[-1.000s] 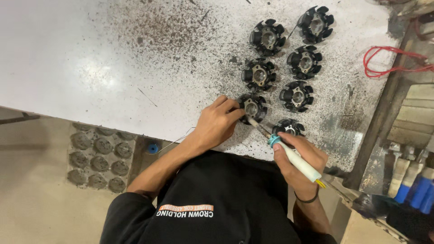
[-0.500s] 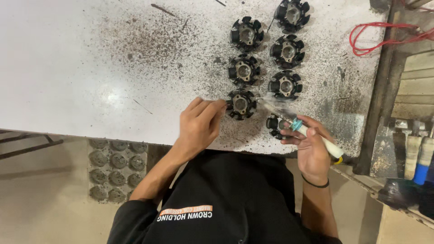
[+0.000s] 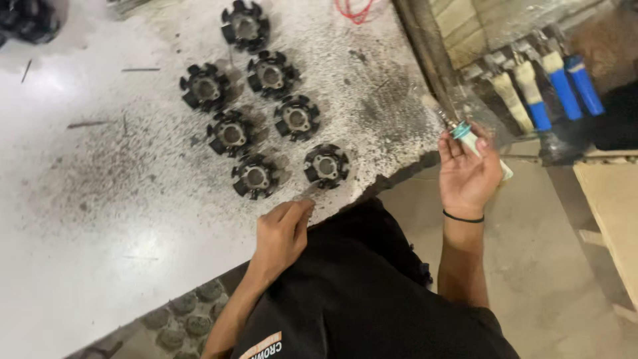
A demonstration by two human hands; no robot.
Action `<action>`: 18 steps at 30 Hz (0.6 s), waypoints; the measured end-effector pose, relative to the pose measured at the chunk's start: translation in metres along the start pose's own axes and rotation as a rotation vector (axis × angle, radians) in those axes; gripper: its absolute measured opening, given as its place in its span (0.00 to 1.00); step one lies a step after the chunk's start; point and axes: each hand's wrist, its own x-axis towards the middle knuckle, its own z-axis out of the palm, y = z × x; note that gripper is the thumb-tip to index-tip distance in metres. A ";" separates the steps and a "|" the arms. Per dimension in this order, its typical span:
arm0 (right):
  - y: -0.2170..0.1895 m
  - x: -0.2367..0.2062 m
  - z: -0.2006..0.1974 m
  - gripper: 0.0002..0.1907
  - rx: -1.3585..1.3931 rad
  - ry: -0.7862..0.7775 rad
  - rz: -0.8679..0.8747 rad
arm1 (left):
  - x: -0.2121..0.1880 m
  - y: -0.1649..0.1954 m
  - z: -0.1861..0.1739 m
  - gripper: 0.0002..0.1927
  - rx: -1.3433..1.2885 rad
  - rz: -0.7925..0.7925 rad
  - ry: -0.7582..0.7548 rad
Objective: The person picks up black motor rotor housings one at a time on a workbench and uses a soldering iron to solder wires inside each housing, then places the finished rotors into a molded tray. At the end the person arranges the soldered rotors into the tray slots.
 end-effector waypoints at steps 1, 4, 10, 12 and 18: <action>-0.010 0.004 -0.011 0.21 0.034 0.069 -0.057 | 0.002 0.005 0.014 0.09 -0.002 -0.004 -0.047; -0.034 0.018 -0.032 0.23 0.133 0.207 -0.195 | 0.005 0.020 0.040 0.09 0.003 -0.012 -0.120; -0.062 0.047 -0.026 0.25 0.189 -0.008 0.091 | 0.000 0.040 0.048 0.06 0.025 -0.107 -0.078; -0.068 0.052 -0.024 0.22 -0.122 -0.238 0.280 | 0.000 0.043 0.047 0.06 0.001 -0.067 -0.041; -0.119 0.084 -0.066 0.08 -1.485 0.103 -0.762 | 0.003 0.043 0.053 0.06 -0.001 -0.093 -0.077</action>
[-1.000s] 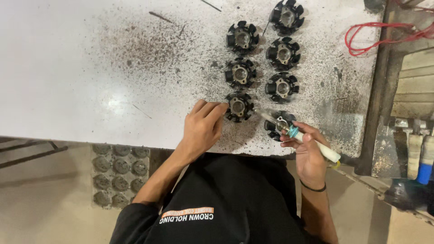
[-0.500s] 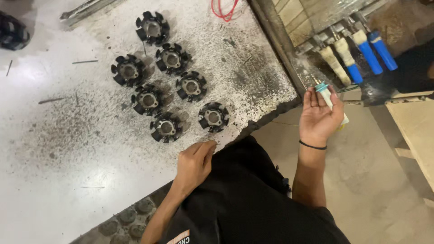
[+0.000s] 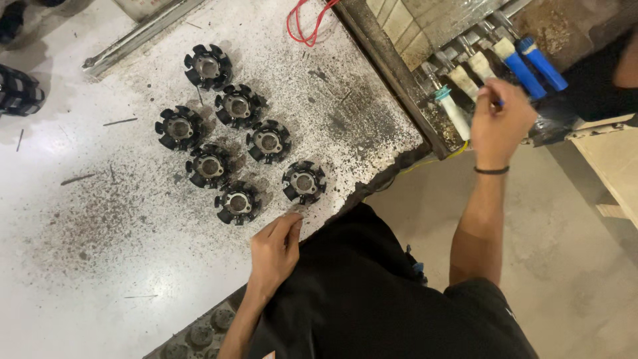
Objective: The person picks up black motor rotor housings one at a time on a workbench and uses a soldering iron to solder wires inside each housing, then places the finished rotors into a molded tray. At the end the person arranges the soldered rotors into the tray slots.
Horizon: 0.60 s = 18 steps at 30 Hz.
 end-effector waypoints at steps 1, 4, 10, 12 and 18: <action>0.017 0.009 -0.009 0.08 -0.243 0.060 -0.177 | -0.001 0.000 0.001 0.06 -0.005 -0.004 -0.008; 0.065 0.035 -0.021 0.12 -0.424 0.081 -0.227 | -0.006 0.003 0.007 0.06 -0.022 -0.010 -0.008; 0.106 0.056 -0.035 0.14 -0.564 -0.045 -0.244 | -0.016 0.017 0.011 0.07 -0.021 -0.039 0.001; 0.105 0.037 -0.052 0.13 -0.490 -0.033 -0.143 | -0.013 0.022 0.012 0.07 -0.021 -0.024 0.006; 0.064 -0.051 -0.102 0.15 -0.302 0.061 -0.126 | 0.010 0.037 0.035 0.07 -0.128 0.035 -0.064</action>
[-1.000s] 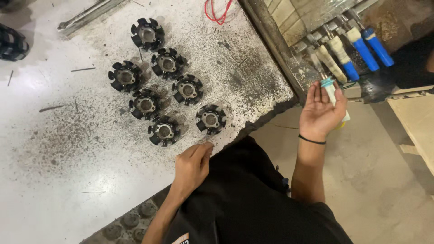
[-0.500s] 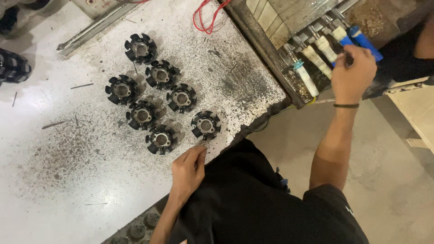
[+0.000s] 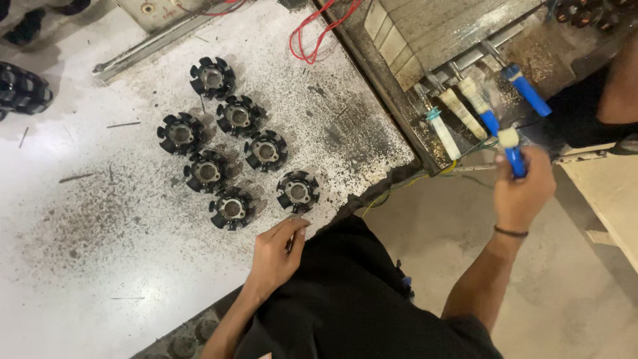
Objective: The person picks up black motor rotor housings one at a time on a workbench and uses a soldering iron to solder wires inside each housing, then places the finished rotors into a molded tray. At the end the person arranges the soldered rotors into the tray slots.
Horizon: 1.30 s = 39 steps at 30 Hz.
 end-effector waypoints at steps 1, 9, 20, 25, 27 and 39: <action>-0.015 -0.012 -0.006 0.15 0.056 0.027 -0.017 | 0.003 0.003 0.004 0.06 -0.037 -0.012 -0.032; -0.222 -0.051 0.000 0.18 0.540 -0.319 -0.048 | 0.009 0.028 -0.003 0.05 -0.359 0.222 -0.121; -0.367 -0.087 0.012 0.12 0.842 -0.341 -0.864 | -0.014 -0.015 -0.089 0.06 -0.571 0.007 0.300; -0.371 -0.083 0.016 0.22 0.615 -0.128 -0.499 | -0.014 0.000 -0.081 0.06 -0.512 0.057 0.204; -0.350 -0.077 0.020 0.19 0.662 -0.267 -0.419 | -0.010 0.006 -0.065 0.06 -0.491 0.023 0.050; -0.025 -0.001 -0.033 0.20 -0.236 -0.024 -0.119 | 0.006 0.007 0.003 0.06 -0.495 -0.025 -0.347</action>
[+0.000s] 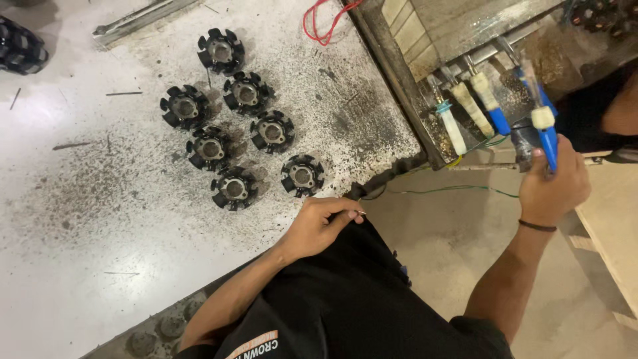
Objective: The person picks up black motor rotor housings one at a time on a workbench and uses a soldering iron to solder wires inside each housing, then places the finished rotors into a molded tray. At the end the person arranges the soldered rotors into the tray slots.
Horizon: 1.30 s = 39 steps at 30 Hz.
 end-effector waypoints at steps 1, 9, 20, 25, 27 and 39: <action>0.011 0.007 0.009 0.19 -0.021 -0.015 -0.022 | 0.001 0.002 0.004 0.06 0.021 -0.006 -0.003; 0.066 0.087 0.090 0.12 0.170 -0.099 -0.211 | 0.001 0.025 0.008 0.06 0.062 -0.053 0.054; 0.069 0.033 0.051 0.12 -0.063 -0.095 0.001 | -0.019 0.027 -0.009 0.07 0.033 -0.073 0.116; -0.032 -0.028 -0.008 0.15 0.329 -0.020 0.002 | -0.004 0.008 0.008 0.07 -0.076 -0.019 0.145; -0.093 -0.042 -0.014 0.17 0.500 -0.014 0.005 | 0.003 0.000 0.020 0.06 -0.030 0.178 0.115; -0.262 -0.052 -0.039 0.23 0.942 -0.088 -0.969 | -0.017 0.007 0.000 0.08 -0.523 0.097 0.527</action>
